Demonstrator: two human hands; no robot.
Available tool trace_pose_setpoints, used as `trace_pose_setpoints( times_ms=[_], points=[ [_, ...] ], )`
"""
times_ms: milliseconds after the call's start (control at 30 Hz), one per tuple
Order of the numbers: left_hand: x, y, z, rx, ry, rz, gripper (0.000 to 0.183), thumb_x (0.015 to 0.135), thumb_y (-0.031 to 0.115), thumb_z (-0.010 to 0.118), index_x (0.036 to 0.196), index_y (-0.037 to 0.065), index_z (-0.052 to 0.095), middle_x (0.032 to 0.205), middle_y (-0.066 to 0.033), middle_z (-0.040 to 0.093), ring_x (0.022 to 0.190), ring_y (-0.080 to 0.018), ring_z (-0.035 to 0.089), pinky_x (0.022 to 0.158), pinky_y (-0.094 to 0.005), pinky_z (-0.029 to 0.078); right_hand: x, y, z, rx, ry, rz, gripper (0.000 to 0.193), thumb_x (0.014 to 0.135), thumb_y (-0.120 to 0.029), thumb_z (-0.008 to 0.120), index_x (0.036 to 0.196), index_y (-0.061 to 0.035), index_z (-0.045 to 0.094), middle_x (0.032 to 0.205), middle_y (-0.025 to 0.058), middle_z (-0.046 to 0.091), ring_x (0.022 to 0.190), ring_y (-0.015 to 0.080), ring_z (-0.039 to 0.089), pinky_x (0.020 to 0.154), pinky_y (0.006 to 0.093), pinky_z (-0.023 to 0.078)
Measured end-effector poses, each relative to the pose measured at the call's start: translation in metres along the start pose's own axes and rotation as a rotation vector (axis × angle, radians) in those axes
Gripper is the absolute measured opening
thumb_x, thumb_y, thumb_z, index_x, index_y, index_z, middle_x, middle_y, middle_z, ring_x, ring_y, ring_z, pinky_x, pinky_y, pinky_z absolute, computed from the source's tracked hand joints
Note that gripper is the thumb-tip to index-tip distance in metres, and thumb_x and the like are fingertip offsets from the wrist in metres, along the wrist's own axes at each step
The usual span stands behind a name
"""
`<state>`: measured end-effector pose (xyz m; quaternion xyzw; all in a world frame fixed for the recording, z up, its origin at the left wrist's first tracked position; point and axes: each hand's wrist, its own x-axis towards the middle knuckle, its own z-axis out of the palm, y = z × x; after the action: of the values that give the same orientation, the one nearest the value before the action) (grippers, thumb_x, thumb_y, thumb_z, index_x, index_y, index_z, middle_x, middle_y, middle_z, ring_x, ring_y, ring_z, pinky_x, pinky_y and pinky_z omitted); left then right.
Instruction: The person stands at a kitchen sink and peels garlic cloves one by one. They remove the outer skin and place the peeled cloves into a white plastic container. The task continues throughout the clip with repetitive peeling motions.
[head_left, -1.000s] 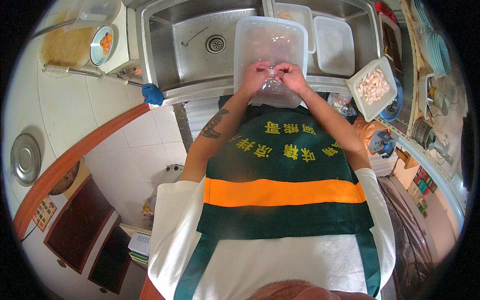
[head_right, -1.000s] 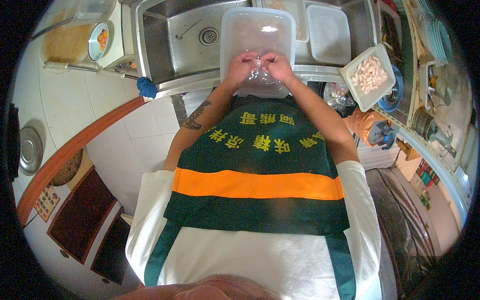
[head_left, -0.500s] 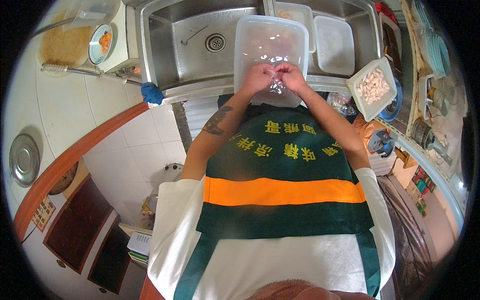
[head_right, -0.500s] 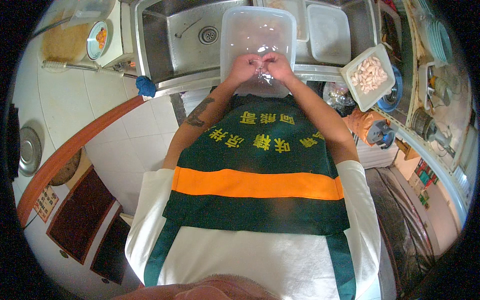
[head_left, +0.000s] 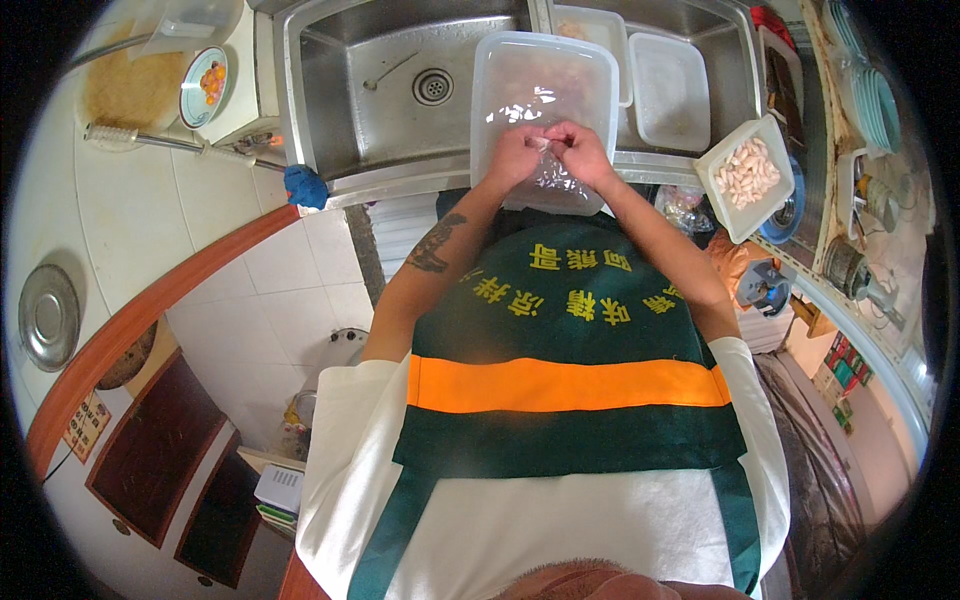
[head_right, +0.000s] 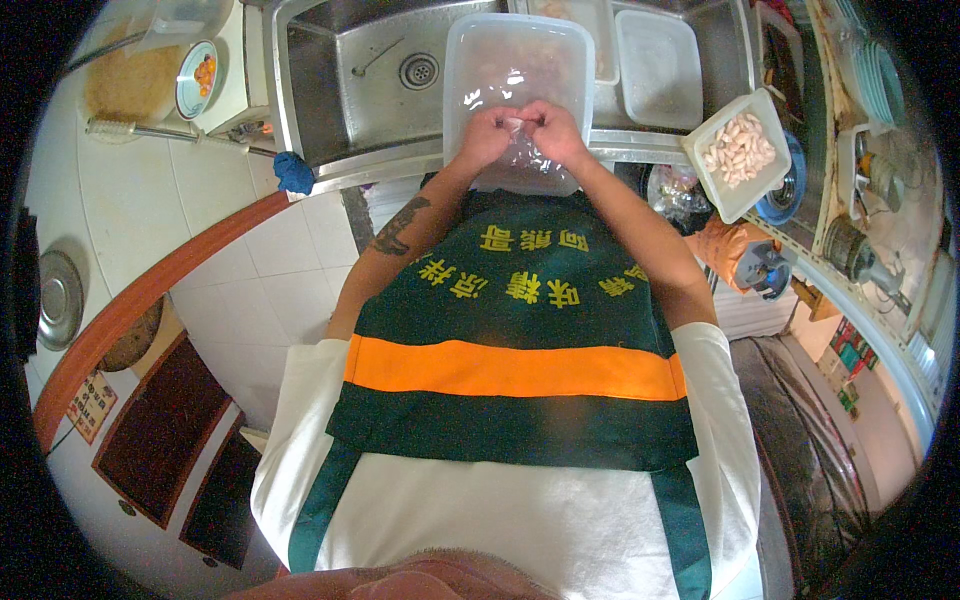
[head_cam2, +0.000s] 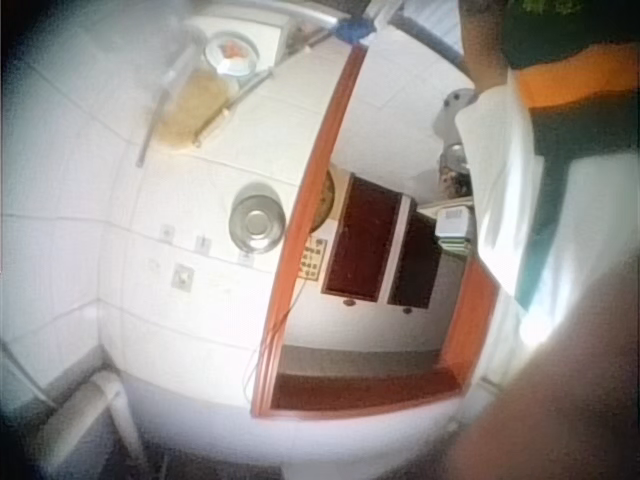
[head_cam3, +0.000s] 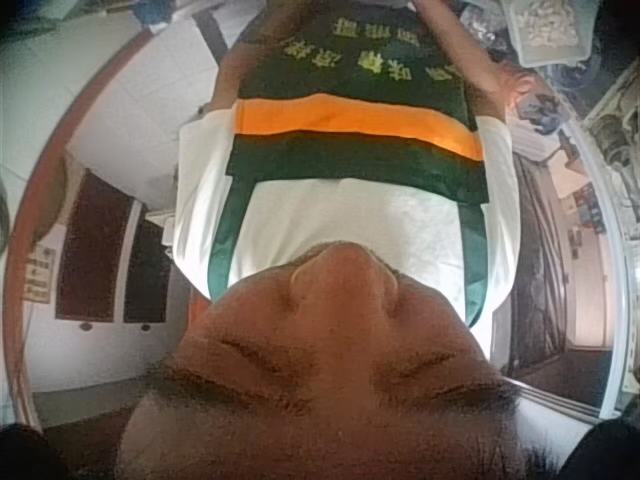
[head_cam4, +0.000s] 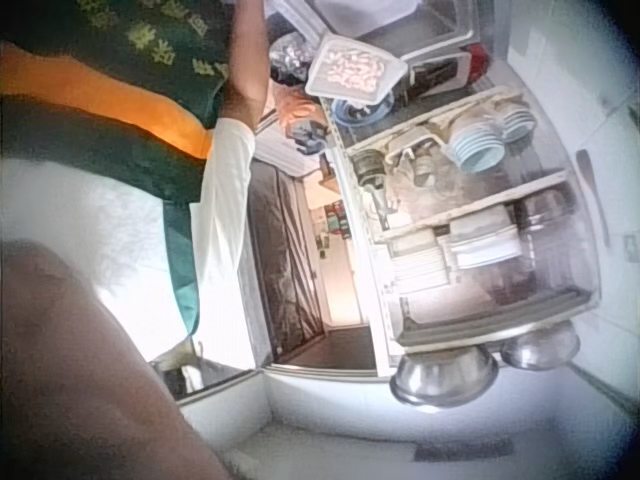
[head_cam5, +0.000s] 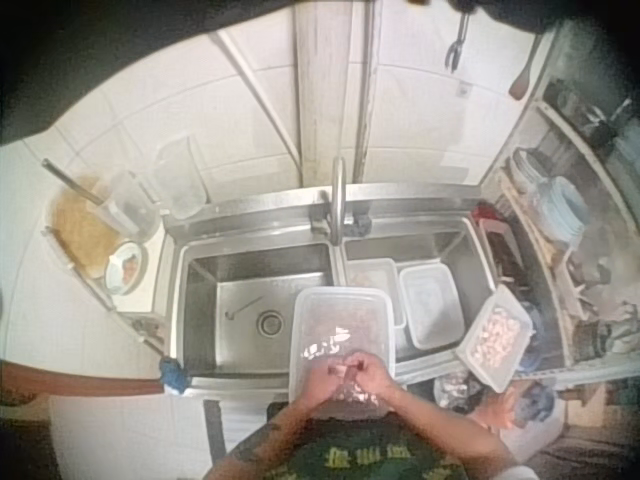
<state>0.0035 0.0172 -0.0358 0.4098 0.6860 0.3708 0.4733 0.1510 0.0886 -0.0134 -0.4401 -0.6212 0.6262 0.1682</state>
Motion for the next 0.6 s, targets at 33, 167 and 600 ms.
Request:
trace_pose_setpoints(
  times_ms=[33, 167, 600],
  points=[
    [0.001, -0.001, 0.001, -0.102, -0.009, -0.053, 0.03, 0.085, -0.002, 0.06, 0.113, 0.001, 0.067, 0.095, -0.0085, 0.071, 0.083, -0.0158, 0.066, 0.072, -0.0299, 0.052, -0.002, -0.004, 0.001, -0.021, 0.011, -0.019, 0.014, 0.086, 0.002, 0.06, 0.098, -0.0005, 0.066, 0.086, 0.0093, 0.068, 0.076, 0.0188, 0.064, 0.068, 0.0328, 0.05],
    [0.003, -0.007, 0.002, -0.399, -0.056, -0.134, 0.033, 0.085, -0.004, 0.058, 0.118, -0.003, 0.063, 0.093, -0.0087, 0.07, 0.081, -0.015, 0.065, 0.065, -0.0273, 0.052, -0.011, -0.03, -0.005, -0.377, -0.09, -0.161, 0.016, 0.087, -0.007, 0.062, 0.101, -0.0068, 0.07, 0.092, 0.0143, 0.068, 0.08, 0.0271, 0.065, 0.071, 0.0352, 0.051],
    [0.074, 0.046, -0.016, 0.523, 0.041, 0.368, 0.023, 0.077, 0.011, 0.062, 0.098, 0.009, 0.072, 0.098, -0.0129, 0.069, 0.097, -0.0293, 0.064, 0.086, -0.0414, 0.05, -0.105, -0.049, -0.2, 0.802, 0.831, 0.137, 0.033, 0.1, -0.041, 0.051, 0.091, -0.0114, 0.062, 0.072, -0.0033, 0.053, 0.061, 0.0104, 0.045, 0.058, 0.025, 0.037]
  ],
)
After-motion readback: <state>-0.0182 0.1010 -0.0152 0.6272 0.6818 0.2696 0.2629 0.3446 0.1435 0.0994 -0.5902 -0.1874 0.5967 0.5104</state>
